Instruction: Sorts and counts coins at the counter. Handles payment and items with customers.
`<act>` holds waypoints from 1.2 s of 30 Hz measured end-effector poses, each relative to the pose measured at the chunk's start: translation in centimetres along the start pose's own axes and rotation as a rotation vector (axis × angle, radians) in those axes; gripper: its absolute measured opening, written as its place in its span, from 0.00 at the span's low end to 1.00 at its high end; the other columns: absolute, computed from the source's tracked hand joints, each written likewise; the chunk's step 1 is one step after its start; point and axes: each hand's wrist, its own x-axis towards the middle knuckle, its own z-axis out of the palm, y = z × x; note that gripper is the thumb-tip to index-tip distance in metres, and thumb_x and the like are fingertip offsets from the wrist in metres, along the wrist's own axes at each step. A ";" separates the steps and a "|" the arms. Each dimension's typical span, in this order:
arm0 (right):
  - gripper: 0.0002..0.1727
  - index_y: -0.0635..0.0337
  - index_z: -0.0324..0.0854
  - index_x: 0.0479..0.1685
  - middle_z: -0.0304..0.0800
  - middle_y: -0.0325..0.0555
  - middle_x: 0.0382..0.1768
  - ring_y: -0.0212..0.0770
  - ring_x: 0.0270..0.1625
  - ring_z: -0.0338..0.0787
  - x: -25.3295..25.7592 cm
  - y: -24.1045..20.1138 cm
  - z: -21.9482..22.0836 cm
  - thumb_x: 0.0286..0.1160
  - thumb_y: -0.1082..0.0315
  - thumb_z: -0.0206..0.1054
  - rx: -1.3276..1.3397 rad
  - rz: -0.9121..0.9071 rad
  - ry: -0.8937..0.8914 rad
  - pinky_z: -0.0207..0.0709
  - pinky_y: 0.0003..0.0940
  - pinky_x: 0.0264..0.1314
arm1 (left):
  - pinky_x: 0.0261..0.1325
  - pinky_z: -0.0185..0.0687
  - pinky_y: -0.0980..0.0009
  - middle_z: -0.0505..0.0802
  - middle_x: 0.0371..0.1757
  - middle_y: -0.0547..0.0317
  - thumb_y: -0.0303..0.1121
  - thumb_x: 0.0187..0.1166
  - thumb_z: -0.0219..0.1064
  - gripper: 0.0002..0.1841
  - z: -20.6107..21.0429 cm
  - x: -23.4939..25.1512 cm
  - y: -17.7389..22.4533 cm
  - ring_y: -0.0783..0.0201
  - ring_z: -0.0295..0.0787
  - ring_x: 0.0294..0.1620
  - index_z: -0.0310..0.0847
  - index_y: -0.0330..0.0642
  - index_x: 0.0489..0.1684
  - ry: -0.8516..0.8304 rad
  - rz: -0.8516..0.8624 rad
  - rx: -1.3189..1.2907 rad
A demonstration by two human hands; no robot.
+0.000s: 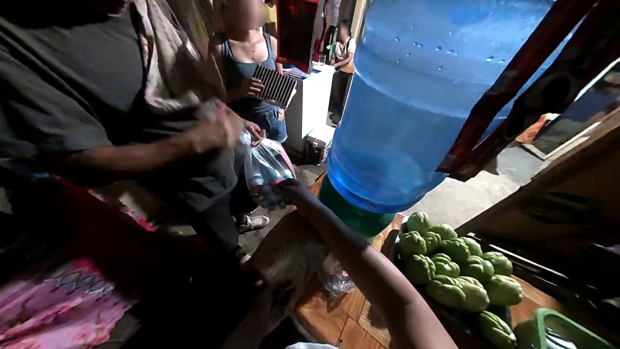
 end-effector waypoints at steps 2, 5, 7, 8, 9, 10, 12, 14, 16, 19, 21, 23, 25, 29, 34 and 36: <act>0.17 0.67 0.78 0.67 0.84 0.55 0.56 0.39 0.50 0.84 -0.1 -0.3 -0.2 0.87 0.65 0.61 -0.014 0.010 -0.009 0.79 0.37 0.54 | 0.23 0.84 0.75 0.91 0.32 0.50 0.35 0.92 0.46 0.15 0.2 0.1 -0.1 0.65 0.89 0.24 0.78 0.36 0.46 0.003 -0.008 0.001; 0.16 0.68 0.77 0.66 0.83 0.54 0.56 0.38 0.48 0.84 -0.1 -0.2 -0.4 0.84 0.73 0.59 0.029 -0.024 -0.018 0.80 0.35 0.53 | 0.21 0.83 0.76 0.91 0.32 0.50 0.36 0.93 0.45 0.16 0.3 0.3 -0.1 0.65 0.88 0.23 0.77 0.36 0.48 0.003 -0.019 0.040; 0.17 0.69 0.75 0.68 0.83 0.55 0.58 0.39 0.49 0.85 -0.3 -0.1 -0.3 0.82 0.77 0.59 0.019 -0.053 -0.013 0.82 0.37 0.54 | 0.22 0.84 0.74 0.91 0.33 0.48 0.37 0.92 0.45 0.16 0.3 0.4 -0.1 0.63 0.89 0.23 0.77 0.35 0.51 0.020 -0.028 0.020; 0.18 0.69 0.75 0.68 0.84 0.55 0.57 0.40 0.48 0.85 -0.3 0.3 0.0 0.81 0.78 0.60 0.002 -0.088 -0.004 0.83 0.38 0.52 | 0.23 0.85 0.73 0.91 0.35 0.47 0.37 0.92 0.45 0.16 0.3 0.4 -0.1 0.62 0.89 0.25 0.76 0.35 0.52 0.030 -0.024 0.001; 0.19 0.69 0.75 0.68 0.85 0.56 0.55 0.41 0.46 0.86 -0.5 0.8 0.2 0.79 0.79 0.62 -0.014 -0.134 0.003 0.84 0.40 0.50 | 0.26 0.87 0.71 0.91 0.38 0.46 0.36 0.92 0.45 0.16 0.3 0.4 0.0 0.60 0.91 0.28 0.76 0.35 0.55 0.035 -0.015 -0.029; 0.20 0.68 0.75 0.68 0.86 0.57 0.54 0.42 0.45 0.87 -0.7 1.2 0.6 0.78 0.78 0.63 -0.044 -0.180 0.015 0.85 0.42 0.49 | 0.29 0.89 0.69 0.92 0.41 0.44 0.36 0.92 0.45 0.17 0.2 0.6 0.0 0.58 0.92 0.31 0.75 0.34 0.56 0.029 -0.002 -0.058; 0.19 0.71 0.74 0.68 0.88 0.60 0.53 0.46 0.47 0.89 -1.0 1.3 1.6 0.79 0.77 0.64 -0.113 -0.249 0.034 0.85 0.45 0.53 | 0.36 0.91 0.67 0.92 0.43 0.42 0.34 0.91 0.45 0.17 0.3 0.5 0.1 0.56 0.94 0.36 0.75 0.32 0.58 0.002 0.023 -0.080; 0.19 0.73 0.74 0.68 0.89 0.62 0.53 0.49 0.50 0.90 -1.6 1.1 2.7 0.80 0.78 0.63 -0.219 -0.314 0.032 0.85 0.48 0.56 | 0.36 0.92 0.68 0.92 0.44 0.42 0.32 0.90 0.46 0.17 1.0 -0.1 0.3 0.56 0.94 0.37 0.76 0.31 0.60 -0.002 0.031 -0.065; 0.20 0.70 0.76 0.69 0.89 0.64 0.55 0.55 0.54 0.91 -1.8 1.0 3.5 0.79 0.80 0.63 -0.354 -0.368 0.033 0.85 0.54 0.60 | 0.36 0.92 0.70 0.92 0.43 0.43 0.30 0.89 0.48 0.14 1.8 -0.5 0.5 0.58 0.94 0.36 0.75 0.32 0.59 0.004 0.030 -0.060; 0.17 0.68 0.79 0.67 0.88 0.66 0.56 0.62 0.58 0.90 -2.2 0.6 3.8 0.82 0.76 0.63 -0.529 -0.411 0.049 0.82 0.60 0.64 | 0.35 0.90 0.74 0.94 0.42 0.46 0.30 0.91 0.48 0.14 2.6 -0.7 0.3 0.62 0.94 0.35 0.76 0.31 0.60 -0.068 0.042 0.021; 0.17 0.66 0.82 0.66 0.89 0.63 0.59 0.60 0.63 0.89 -1.1 1.3 3.5 0.82 0.76 0.60 -0.592 -0.438 0.051 0.79 0.60 0.69 | 0.41 0.92 0.72 0.94 0.44 0.48 0.30 0.92 0.47 0.14 3.2 -0.7 -0.1 0.62 0.95 0.39 0.75 0.32 0.62 -0.137 0.036 0.078; 0.19 0.64 0.83 0.68 0.88 0.61 0.64 0.58 0.67 0.87 -1.8 1.8 2.8 0.80 0.77 0.61 -0.616 -0.479 0.062 0.78 0.58 0.72 | 0.43 0.93 0.71 0.93 0.44 0.49 0.29 0.92 0.47 0.13 3.9 -0.7 -0.7 0.62 0.95 0.41 0.75 0.34 0.61 -0.150 0.027 0.123; 0.19 0.68 0.82 0.67 0.86 0.63 0.67 0.59 0.70 0.86 -4.4 2.8 1.3 0.79 0.81 0.60 -0.585 -0.594 0.110 0.77 0.54 0.75 | 0.39 0.91 0.73 0.93 0.46 0.49 0.30 0.92 0.50 0.13 4.6 -0.6 -1.3 0.62 0.95 0.41 0.75 0.36 0.64 -0.115 -0.004 0.191; 0.20 0.67 0.80 0.70 0.83 0.56 0.69 0.46 0.69 0.85 -14.2 7.9 -4.0 0.79 0.77 0.65 -0.355 -0.352 0.200 0.80 0.42 0.73 | 0.33 0.89 0.72 0.95 0.51 0.43 0.42 0.96 0.37 0.25 5.6 -0.4 -3.0 0.58 0.96 0.43 0.78 0.34 0.63 -0.301 -0.090 0.257; 0.16 0.74 0.82 0.63 0.90 0.55 0.58 0.33 0.58 0.88 -24.8 18.3 -8.8 0.82 0.76 0.57 -0.030 -0.071 0.456 0.81 0.31 0.65 | 0.35 0.89 0.70 0.93 0.57 0.44 0.52 0.93 0.23 0.35 7.5 -0.5 -6.4 0.55 0.95 0.49 0.72 0.38 0.73 -0.485 -0.271 0.296; 0.16 0.74 0.81 0.62 0.90 0.53 0.58 0.29 0.55 0.88 -28.3 20.6 -9.0 0.84 0.74 0.57 0.092 -0.046 0.520 0.81 0.26 0.61 | 0.37 0.90 0.68 0.91 0.64 0.46 0.64 0.87 0.17 0.45 8.5 -0.4 -7.9 0.54 0.93 0.58 0.72 0.42 0.76 -0.526 -0.396 0.348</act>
